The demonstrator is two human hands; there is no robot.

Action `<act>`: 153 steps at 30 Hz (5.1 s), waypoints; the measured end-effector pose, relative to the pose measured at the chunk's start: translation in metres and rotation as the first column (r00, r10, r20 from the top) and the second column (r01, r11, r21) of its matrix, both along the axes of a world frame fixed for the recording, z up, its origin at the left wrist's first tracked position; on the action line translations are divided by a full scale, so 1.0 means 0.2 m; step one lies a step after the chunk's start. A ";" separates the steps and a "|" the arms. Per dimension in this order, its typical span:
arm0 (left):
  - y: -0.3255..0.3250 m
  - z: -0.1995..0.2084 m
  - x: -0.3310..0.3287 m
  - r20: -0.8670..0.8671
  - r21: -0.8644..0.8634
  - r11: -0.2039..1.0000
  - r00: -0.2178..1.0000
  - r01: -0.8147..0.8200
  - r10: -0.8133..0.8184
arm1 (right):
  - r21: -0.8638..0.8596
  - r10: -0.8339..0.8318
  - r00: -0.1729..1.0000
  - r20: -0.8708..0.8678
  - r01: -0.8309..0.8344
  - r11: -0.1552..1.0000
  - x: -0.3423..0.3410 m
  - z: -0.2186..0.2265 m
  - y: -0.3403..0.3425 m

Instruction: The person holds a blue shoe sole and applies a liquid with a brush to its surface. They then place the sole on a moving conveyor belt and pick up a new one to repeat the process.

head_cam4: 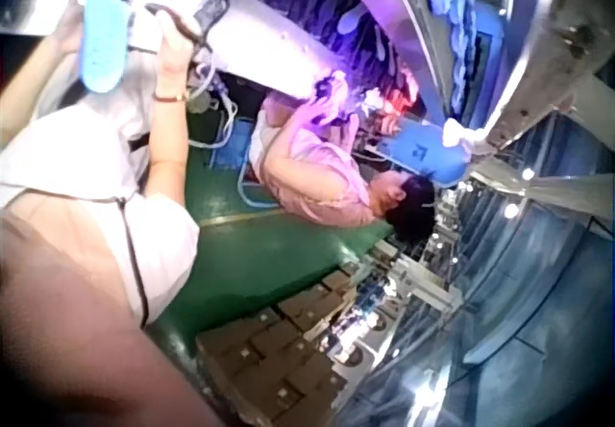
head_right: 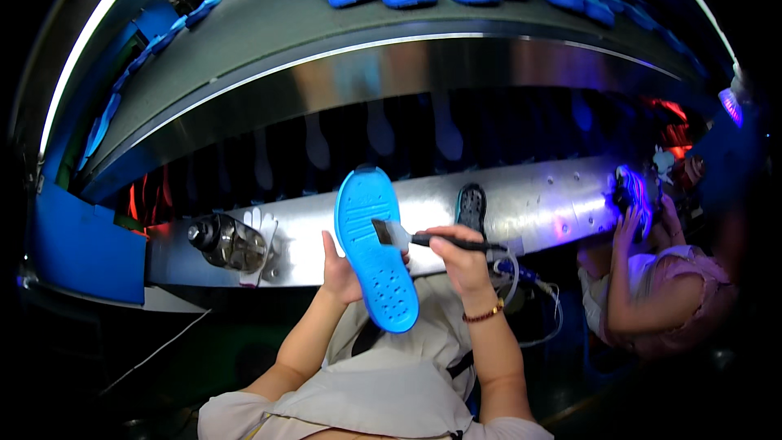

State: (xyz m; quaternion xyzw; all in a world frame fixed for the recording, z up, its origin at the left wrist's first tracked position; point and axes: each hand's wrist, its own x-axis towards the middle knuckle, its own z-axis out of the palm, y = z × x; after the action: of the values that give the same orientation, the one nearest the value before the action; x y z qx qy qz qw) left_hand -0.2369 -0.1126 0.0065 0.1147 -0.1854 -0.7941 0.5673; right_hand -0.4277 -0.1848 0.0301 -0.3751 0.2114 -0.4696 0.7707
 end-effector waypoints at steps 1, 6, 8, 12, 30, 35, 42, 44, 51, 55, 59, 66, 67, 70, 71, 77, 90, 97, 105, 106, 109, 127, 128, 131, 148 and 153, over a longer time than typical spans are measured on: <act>-0.02 0.05 -0.03 -0.033 0.132 0.991 0.999 -0.022 0.026 | 0.021 -0.006 1.000 0.016 0.006 1.000 0.03 0.00 -0.02; -0.05 0.07 -0.07 -0.016 0.128 0.991 0.999 -0.028 0.030 | 0.009 -0.077 0.990 -0.116 0.079 0.997 0.12 0.00 -0.12; -0.03 0.07 -0.09 -0.035 0.144 0.989 0.999 -0.033 0.038 | 0.029 -0.110 0.981 -0.160 0.116 0.993 0.15 0.04 -0.15; -0.02 0.02 -0.11 -0.002 0.189 0.977 0.995 -0.102 0.105 | -0.256 -0.210 0.914 -0.347 0.124 0.959 0.24 0.13 -0.15; 0.01 0.19 -0.05 -0.042 0.090 0.995 0.998 -0.043 0.047 | -0.503 -0.161 0.881 -0.444 -0.096 0.859 0.15 0.37 -0.04; -0.01 0.26 -0.03 0.183 0.297 0.894 0.939 -0.337 0.293 | -0.703 0.134 0.897 -0.421 -0.416 0.577 0.13 0.38 0.02; -0.04 0.27 -0.02 0.121 0.043 0.956 0.951 -0.291 0.285 | -0.718 0.073 0.897 -0.437 -0.397 0.573 0.09 0.36 0.00; -0.05 0.26 -0.01 0.210 0.041 0.937 0.920 -0.346 0.331 | -0.673 0.159 0.902 -0.401 -0.408 0.617 0.07 0.38 0.01; -0.13 0.31 0.04 0.181 -0.019 0.856 0.841 -0.516 0.510 | -0.753 0.132 0.903 -0.408 -0.415 0.512 0.04 0.36 0.02; -0.14 0.38 0.03 0.176 0.026 0.821 0.811 -0.571 0.558 | -0.694 -0.098 0.908 -0.408 -0.239 0.679 0.02 0.31 -0.01; -0.14 0.38 0.08 0.119 -0.004 0.834 0.828 -0.552 0.548 | -0.733 0.097 0.902 -0.420 -0.401 0.550 0.00 0.33 0.05; -0.16 0.39 0.11 0.237 -0.106 0.835 0.802 -0.540 0.548 | -0.570 0.100 0.920 -0.379 -0.318 0.757 -0.01 0.25 0.05; -0.15 0.40 0.11 0.238 -0.103 0.835 0.802 -0.541 0.548 | -0.642 0.151 0.917 -0.368 -0.368 0.672 -0.01 0.24 0.06; -0.13 0.46 0.09 0.162 -0.084 0.866 0.851 -0.493 0.500 | -0.409 0.294 0.946 -0.134 -0.323 0.854 -0.02 0.17 0.03; -0.13 0.47 0.08 0.105 -0.025 0.884 0.878 -0.466 0.466 | -0.277 0.261 0.956 -0.134 -0.289 0.917 -0.02 0.16 0.05; -0.04 0.31 -0.03 0.080 -0.096 0.963 0.962 -0.253 0.261 | 0.109 0.121 0.982 0.147 -0.138 0.984 0.07 0.23 0.18; -0.08 0.40 0.17 0.297 0.329 0.909 0.886 0.255 -0.356 | -0.659 0.313 0.800 -0.512 -0.599 0.454 -0.08 0.44 0.03; -0.06 0.46 0.20 0.614 0.276 0.895 0.652 0.352 -0.445 | -0.603 0.231 0.672 -0.703 -0.737 0.306 -0.12 0.46 -0.01; -0.02 0.45 0.27 0.680 0.219 0.944 0.655 0.249 -0.330 | -0.628 0.206 0.736 -0.645 -0.664 0.406 -0.16 0.36 -0.02; 0.00 0.45 0.29 0.606 0.273 0.946 0.732 0.174 -0.310 | -0.578 0.158 0.654 -0.740 -0.738 0.347 -0.17 0.40 -0.01; 0.02 0.48 0.31 0.653 0.301 0.953 0.719 0.042 -0.238 | -0.630 0.157 0.856 -0.493 -0.476 0.614 -0.17 0.32 -0.04; -0.13 0.06 0.01 0.109 0.178 0.979 0.990 -0.103 0.085 | -0.657 -0.243 0.825 -0.510 -0.191 0.729 0.07 0.16 0.07; -0.15 0.08 0.02 0.158 0.193 0.960 0.972 -0.204 0.175 | -0.790 -0.336 0.815 -0.472 -0.223 0.571 0.09 0.19 0.10; -0.15 0.14 0.09 0.176 0.244 0.913 0.941 -0.327 0.290 | -0.839 -0.275 0.804 -0.527 -0.441 0.318 0.04 0.30 0.23; -0.11 0.39 0.13 0.183 0.017 0.861 0.848 -0.508 0.497 | -0.706 -0.057 0.870 -0.490 -0.358 0.611 0.00 0.29 0.12; -0.13 0.48 0.16 0.100 -0.051 0.881 0.875 -0.471 0.473 | -0.491 0.315 0.938 -0.143 -0.343 0.801 -0.03 0.19 0.08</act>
State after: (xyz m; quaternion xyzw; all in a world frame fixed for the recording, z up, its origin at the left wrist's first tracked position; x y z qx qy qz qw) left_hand -0.2041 -0.1384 0.1025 0.1927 -0.1925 -0.6220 0.7341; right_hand -0.4333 -0.1697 0.0687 -0.6084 0.0325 -0.3574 0.7078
